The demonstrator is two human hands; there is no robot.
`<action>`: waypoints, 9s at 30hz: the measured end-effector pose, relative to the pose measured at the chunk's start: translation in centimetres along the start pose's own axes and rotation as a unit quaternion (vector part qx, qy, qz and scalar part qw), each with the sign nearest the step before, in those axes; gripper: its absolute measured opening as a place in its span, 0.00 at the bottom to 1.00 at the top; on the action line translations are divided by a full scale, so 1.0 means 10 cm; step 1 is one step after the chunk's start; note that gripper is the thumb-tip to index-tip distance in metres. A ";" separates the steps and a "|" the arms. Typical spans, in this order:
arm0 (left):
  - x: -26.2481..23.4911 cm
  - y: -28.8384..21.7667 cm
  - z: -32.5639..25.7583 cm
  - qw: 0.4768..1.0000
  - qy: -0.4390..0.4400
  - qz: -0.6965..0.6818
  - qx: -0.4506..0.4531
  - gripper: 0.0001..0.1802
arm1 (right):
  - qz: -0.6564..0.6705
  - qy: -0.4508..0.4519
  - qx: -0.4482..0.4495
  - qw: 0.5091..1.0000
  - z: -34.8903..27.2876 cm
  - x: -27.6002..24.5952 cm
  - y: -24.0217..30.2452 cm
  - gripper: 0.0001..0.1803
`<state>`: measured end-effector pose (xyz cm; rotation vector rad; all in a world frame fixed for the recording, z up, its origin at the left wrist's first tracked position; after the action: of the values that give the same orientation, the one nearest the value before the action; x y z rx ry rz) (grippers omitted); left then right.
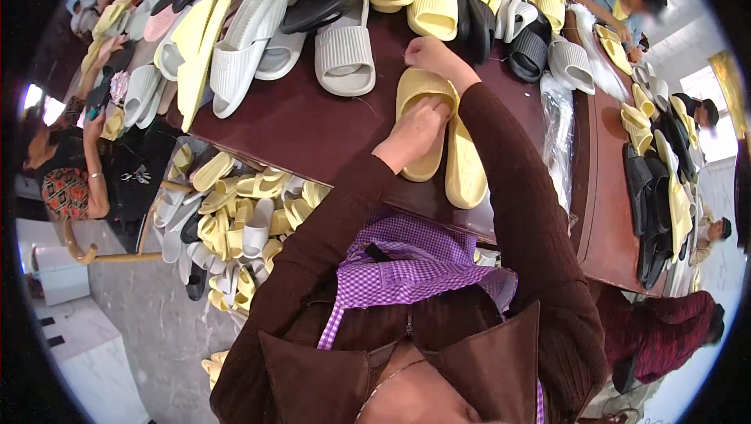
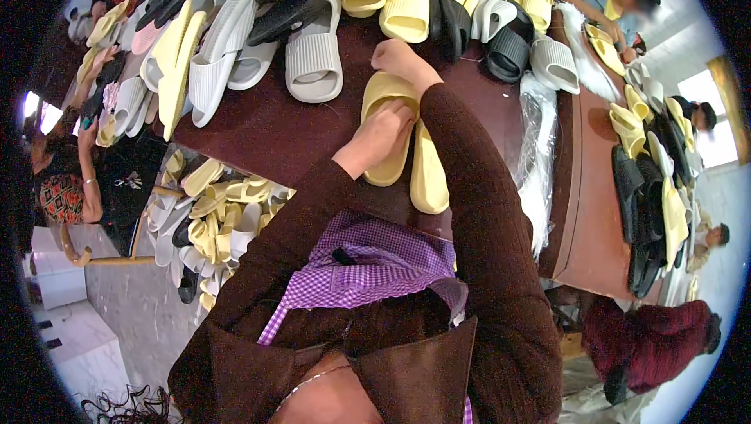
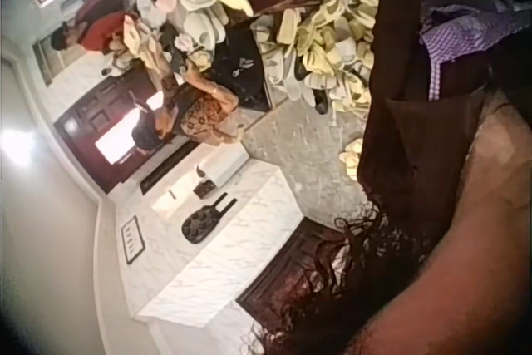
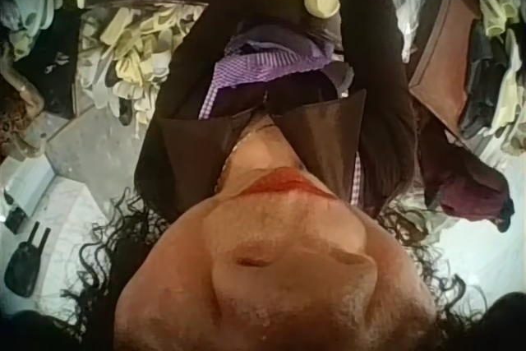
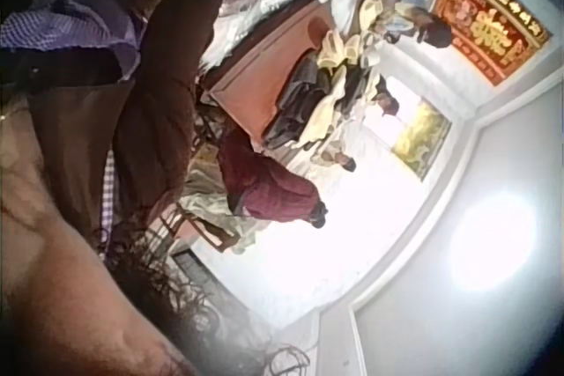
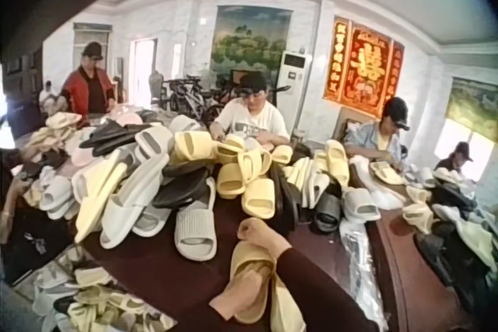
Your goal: The person pairs slippers and fastens each pair together by threading and locking plastic tag fasteners through them by hand.
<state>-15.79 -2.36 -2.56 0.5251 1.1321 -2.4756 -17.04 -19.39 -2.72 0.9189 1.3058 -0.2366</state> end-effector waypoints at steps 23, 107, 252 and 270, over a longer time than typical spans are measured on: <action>0.04 0.01 0.74 0.938 0.011 -0.298 -0.178 0.10 | 0.468 -0.371 0.039 0.801 -1.65 -0.42 0.04 0.04; 0.20 0.01 0.49 0.853 -0.017 -0.421 -0.309 0.05 | 0.054 -0.548 0.071 0.832 -2.15 -0.41 0.15 0.06; -0.29 -0.62 -1.26 0.787 0.056 -0.431 -0.438 0.17 | -0.093 -0.041 0.047 0.994 -2.97 -1.00 -0.35 0.08; 0.35 -1.09 -0.65 0.837 0.171 -0.415 -0.313 0.14 | -0.192 -0.204 0.003 0.960 -3.67 -0.74 0.18 0.07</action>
<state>-22.75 8.72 -1.23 0.3006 2.6440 -2.4039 -44.60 4.72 5.46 0.5732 1.0853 -0.6965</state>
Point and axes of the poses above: each hand's wrist, its own z-axis towards the middle knuckle, its own x-axis out of the palm, y = z × x, the point moved 5 cm from there along z, towards the middle knuckle, and after that the axes turned 9 degrees about -z, right-handed, at the moved point
